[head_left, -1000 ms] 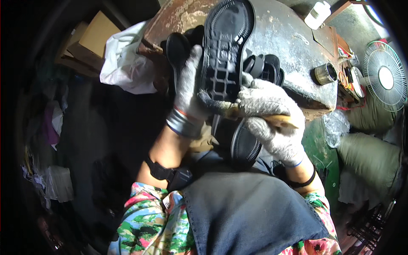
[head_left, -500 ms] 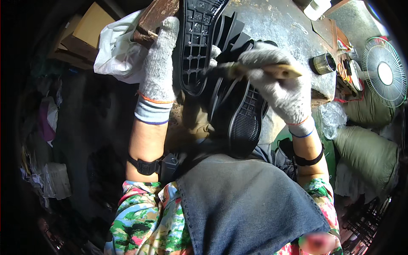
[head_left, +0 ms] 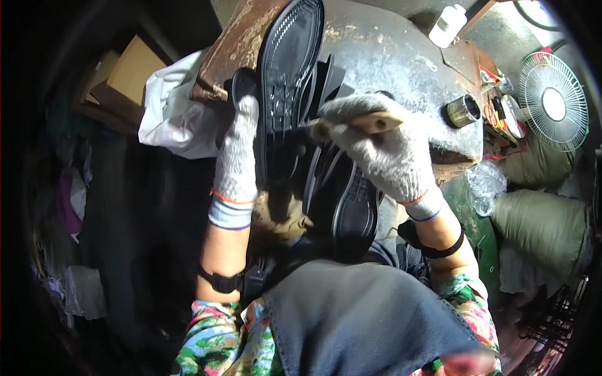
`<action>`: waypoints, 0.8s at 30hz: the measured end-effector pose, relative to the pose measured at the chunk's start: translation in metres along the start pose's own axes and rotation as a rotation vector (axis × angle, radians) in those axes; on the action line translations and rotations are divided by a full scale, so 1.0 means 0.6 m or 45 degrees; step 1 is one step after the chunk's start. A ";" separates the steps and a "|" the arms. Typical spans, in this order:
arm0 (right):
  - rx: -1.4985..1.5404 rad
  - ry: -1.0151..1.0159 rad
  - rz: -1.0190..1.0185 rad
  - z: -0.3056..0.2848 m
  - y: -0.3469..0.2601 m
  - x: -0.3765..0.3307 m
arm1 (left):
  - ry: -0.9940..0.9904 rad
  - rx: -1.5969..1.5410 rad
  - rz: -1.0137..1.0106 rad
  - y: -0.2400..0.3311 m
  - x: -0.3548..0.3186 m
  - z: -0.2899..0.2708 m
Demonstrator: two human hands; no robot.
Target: The person applies liquid to shoe soles using a brush, handling them one at a time. They pick up a sole, brush the liquid onto its surface, and set it aside before repeating the process with others from the pile.
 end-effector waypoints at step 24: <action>-0.882 -0.061 -0.601 -0.037 -0.072 0.031 | -0.299 -0.186 -0.413 -0.054 -0.171 -0.028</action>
Point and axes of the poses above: each hand's wrist, its own x-axis towards the middle knuckle, its own z-axis out of the palm, y = z × x, the point moved 8 cm from there along x, towards the middle knuckle, and after that the axes turned 9 degrees about -x, right-handed, at the moved point
